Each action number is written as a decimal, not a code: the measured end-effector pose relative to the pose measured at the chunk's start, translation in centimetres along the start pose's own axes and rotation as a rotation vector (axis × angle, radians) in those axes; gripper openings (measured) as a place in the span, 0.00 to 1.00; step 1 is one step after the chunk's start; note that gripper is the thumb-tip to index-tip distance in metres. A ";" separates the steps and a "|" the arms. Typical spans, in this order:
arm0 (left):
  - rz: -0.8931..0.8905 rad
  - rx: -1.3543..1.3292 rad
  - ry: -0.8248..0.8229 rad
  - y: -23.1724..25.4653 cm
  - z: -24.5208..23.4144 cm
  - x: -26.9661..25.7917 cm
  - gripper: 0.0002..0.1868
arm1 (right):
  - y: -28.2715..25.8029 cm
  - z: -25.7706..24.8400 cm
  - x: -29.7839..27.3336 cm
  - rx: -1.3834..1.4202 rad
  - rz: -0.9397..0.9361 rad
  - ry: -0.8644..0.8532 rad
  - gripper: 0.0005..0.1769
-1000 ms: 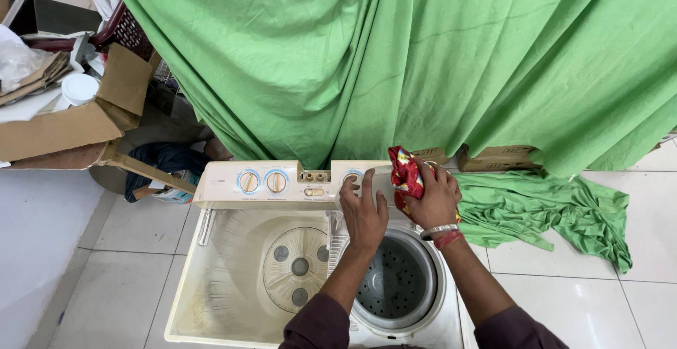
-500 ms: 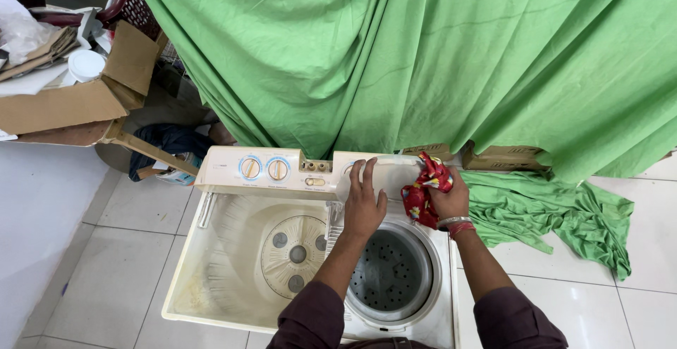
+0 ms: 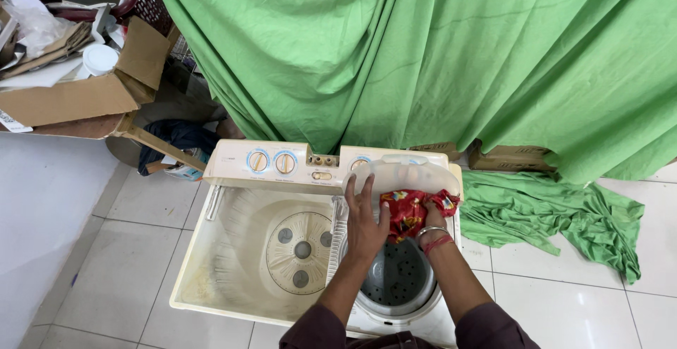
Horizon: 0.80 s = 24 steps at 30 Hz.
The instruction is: The person wipes the exterior and top surfaces of a twin-tub washing machine using a red patterned cloth. They clean the control panel, lid edges, and front body, moving the cloth across multiple areas in a continuous wiping motion.
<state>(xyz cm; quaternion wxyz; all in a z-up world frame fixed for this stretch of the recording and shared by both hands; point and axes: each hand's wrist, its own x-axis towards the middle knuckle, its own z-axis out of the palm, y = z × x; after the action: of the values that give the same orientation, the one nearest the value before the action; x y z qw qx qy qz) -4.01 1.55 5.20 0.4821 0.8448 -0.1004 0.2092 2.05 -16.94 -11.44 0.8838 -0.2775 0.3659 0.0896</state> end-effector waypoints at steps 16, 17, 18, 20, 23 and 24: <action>0.244 0.206 -0.118 -1.2 -0.6 9.4 0.46 | -5.9 13.7 -8.5 -0.830 0.154 -0.479 0.41; 0.219 0.222 -0.110 -1.7 -0.1 9.7 0.44 | -6.5 13.5 -8.2 -0.902 0.149 -0.422 0.40; 0.194 0.238 -0.102 -2.3 0.4 10.0 0.43 | -7.0 13.3 -7.8 -0.974 0.145 -0.363 0.40; 0.084 0.233 -0.124 -3.4 1.5 10.3 0.40 | -7.7 12.0 -7.6 -1.089 0.060 -0.266 0.36; 0.031 0.191 -0.148 -4.6 1.7 11.8 0.40 | -10.0 11.4 -7.4 -1.144 -0.312 -0.172 0.26; 0.020 0.169 -0.166 -4.8 1.6 11.7 0.40 | -11.2 11.8 -7.3 -1.105 -0.488 -0.139 0.23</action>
<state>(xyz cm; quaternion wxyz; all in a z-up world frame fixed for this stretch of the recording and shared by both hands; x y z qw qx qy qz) 8.60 3.01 6.05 0.3970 0.8959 -0.1304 0.1512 7.93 -19.35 5.20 0.6258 -0.7645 0.1327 0.0789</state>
